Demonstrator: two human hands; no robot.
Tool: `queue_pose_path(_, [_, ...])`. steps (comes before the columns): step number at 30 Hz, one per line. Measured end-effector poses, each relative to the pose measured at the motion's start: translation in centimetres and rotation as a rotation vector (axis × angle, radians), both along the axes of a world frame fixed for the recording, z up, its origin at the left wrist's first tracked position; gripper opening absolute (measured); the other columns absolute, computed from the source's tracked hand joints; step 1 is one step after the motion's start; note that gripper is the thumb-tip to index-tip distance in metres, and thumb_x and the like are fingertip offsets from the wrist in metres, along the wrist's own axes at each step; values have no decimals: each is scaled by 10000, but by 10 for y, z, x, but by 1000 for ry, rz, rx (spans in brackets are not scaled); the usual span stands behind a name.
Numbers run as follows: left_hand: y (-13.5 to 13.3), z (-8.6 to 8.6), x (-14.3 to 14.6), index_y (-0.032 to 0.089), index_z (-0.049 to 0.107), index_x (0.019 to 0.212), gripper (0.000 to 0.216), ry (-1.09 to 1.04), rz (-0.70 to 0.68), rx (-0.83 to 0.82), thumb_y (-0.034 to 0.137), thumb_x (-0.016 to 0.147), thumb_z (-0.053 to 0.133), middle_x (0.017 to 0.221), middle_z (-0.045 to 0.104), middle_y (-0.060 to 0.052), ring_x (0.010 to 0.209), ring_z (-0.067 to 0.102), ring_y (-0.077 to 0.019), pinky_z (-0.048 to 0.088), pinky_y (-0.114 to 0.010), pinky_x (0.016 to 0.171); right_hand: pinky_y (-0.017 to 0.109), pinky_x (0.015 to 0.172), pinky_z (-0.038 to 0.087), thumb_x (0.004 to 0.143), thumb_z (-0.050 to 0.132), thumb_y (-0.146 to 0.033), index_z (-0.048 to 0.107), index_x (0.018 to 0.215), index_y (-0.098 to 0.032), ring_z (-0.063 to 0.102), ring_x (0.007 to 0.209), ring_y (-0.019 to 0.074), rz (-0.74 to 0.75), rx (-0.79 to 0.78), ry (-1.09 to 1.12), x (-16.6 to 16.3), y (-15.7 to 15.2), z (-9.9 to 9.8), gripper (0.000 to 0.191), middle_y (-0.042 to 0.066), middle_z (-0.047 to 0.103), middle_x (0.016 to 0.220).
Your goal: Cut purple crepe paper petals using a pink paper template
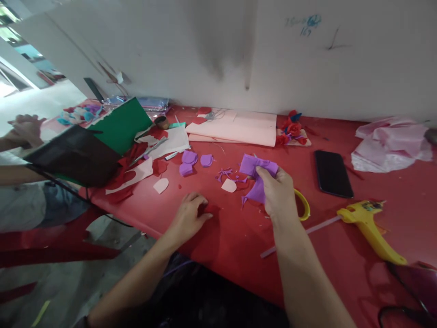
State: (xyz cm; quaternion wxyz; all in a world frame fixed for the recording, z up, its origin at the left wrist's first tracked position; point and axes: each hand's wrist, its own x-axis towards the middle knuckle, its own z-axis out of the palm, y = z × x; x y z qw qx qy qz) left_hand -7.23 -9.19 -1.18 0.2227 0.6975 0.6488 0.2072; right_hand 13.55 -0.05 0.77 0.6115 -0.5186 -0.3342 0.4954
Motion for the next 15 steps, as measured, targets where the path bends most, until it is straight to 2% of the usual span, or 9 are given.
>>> queue_pose_path(4, [19, 8, -3, 194, 659, 806, 109, -282, -47, -9, 109, 772, 600, 814, 675, -33, 773, 596, -183, 454, -313, 740, 244, 576, 544, 573, 756, -226, 696, 773, -206, 620, 560, 113, -41, -38, 55, -3, -2, 5, 210, -43, 698, 682])
queue_pose_path(8, [57, 25, -8, 216, 718, 886, 246, -491, 11, 141, 155, 848, 483, 903, 679, -47, 826, 612, -171, 453, -297, 768, 237, 608, 541, 561, 771, -253, 713, 783, -212, 631, 591, 118, -18, -59, 26, -2, 0, 2, 234, -46, 713, 692])
queue_pose_path(12, [91, 34, -2, 197, 701, 977, 245, -717, 10, 122, 177, 748, 616, 851, 667, -33, 763, 607, -152, 463, -269, 713, 252, 606, 537, 574, 765, -276, 725, 803, -215, 648, 606, 142, 69, -94, -24, -3, -2, -2, 240, -35, 723, 699])
queue_pose_path(15, [104, 34, 9, 168, 691, 818, 161, -850, -54, 22, 192, 658, 697, 745, 660, -18, 701, 608, -146, 473, -262, 678, 266, 528, 511, 588, 766, -288, 732, 802, -196, 642, 563, 167, 141, -126, -84, -6, -5, -1, 236, -12, 720, 668])
